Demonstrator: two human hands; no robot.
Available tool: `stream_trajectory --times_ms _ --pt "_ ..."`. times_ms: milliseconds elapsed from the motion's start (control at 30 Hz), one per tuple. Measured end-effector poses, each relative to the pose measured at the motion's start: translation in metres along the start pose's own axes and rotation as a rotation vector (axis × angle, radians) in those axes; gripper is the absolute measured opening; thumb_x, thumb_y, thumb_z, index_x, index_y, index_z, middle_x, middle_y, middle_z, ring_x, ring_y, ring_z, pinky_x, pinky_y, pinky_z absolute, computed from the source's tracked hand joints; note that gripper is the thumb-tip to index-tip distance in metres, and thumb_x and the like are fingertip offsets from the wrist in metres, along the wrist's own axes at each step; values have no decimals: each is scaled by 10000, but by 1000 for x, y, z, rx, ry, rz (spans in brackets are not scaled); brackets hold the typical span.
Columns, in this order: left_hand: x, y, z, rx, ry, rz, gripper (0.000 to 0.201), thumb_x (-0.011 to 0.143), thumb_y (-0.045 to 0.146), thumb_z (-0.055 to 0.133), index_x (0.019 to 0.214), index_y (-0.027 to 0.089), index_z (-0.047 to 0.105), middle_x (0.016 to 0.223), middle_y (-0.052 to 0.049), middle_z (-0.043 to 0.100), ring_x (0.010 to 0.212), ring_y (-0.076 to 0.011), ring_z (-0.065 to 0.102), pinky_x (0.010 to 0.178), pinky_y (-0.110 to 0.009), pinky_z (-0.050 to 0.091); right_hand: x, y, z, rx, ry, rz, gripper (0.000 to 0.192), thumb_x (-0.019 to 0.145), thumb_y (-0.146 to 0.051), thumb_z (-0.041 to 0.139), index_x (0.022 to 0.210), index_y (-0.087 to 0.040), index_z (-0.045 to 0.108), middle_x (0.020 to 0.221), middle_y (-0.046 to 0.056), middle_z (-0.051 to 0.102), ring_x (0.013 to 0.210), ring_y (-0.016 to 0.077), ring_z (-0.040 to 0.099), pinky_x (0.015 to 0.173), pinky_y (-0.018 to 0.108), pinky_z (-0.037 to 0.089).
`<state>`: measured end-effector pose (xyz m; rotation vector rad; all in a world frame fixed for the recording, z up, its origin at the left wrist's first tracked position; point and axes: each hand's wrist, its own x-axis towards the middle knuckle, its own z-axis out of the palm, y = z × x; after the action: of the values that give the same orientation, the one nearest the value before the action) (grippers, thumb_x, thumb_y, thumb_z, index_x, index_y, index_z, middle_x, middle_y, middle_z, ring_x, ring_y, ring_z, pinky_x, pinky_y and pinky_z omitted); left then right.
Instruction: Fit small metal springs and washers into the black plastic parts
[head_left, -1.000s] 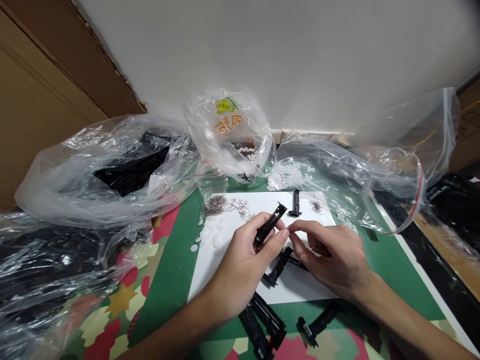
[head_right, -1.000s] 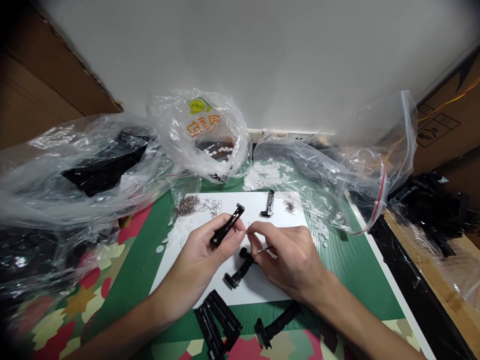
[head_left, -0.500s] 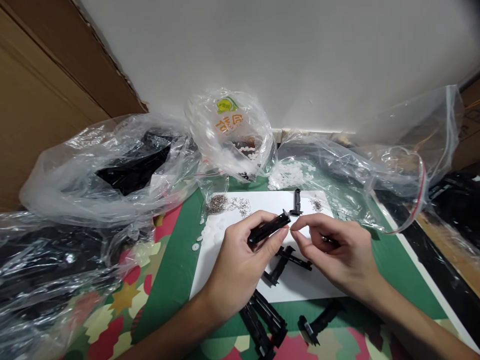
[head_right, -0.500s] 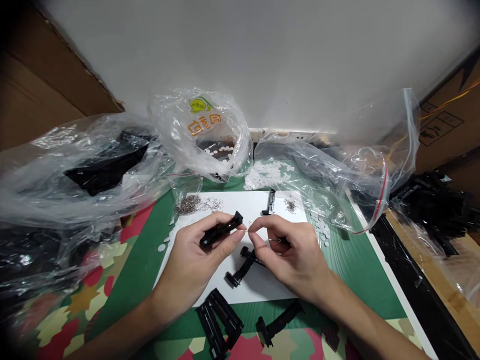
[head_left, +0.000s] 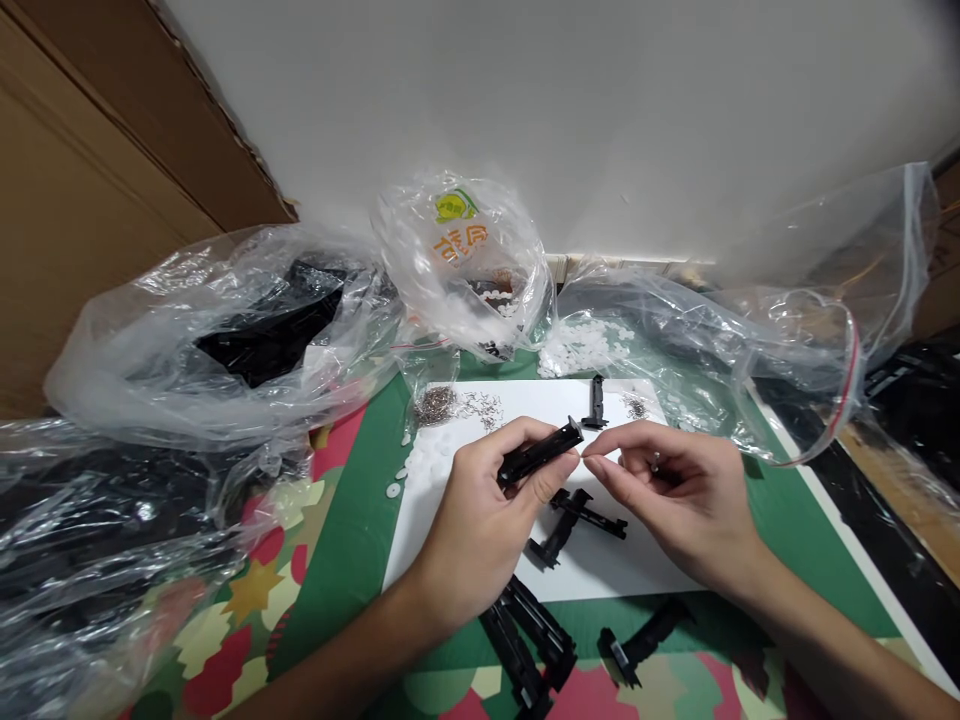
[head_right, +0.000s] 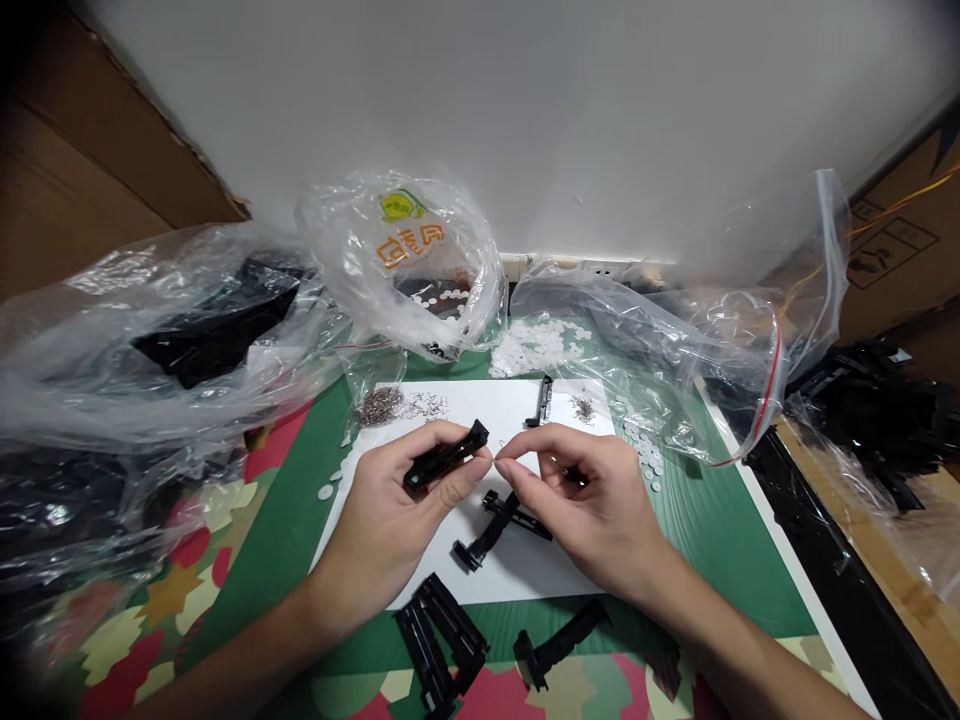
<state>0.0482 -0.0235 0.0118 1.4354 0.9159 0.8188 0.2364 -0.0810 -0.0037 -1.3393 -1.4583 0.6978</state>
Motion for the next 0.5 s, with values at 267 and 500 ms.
stream_trajectory --times_ms 267,500 --pt "-3 -7 -6 -437 -269 -242 364 1076 456 487 1134 212 751 863 -10 438 768 -175 399 733 -278 383 0 -7 -4 9 170 -20 87 903 -242 791 825 -206 807 519 -77 376 446 90 321 424 250 266" --pt "2 -3 -5 -612 -207 -237 351 1043 294 512 1141 153 819 847 -23 402 769 -169 332 714 -247 359 -7 -9 -8 -284 210 -312 122 901 -128 787 916 -249 784 519 -85 433 421 81 363 421 239 323"
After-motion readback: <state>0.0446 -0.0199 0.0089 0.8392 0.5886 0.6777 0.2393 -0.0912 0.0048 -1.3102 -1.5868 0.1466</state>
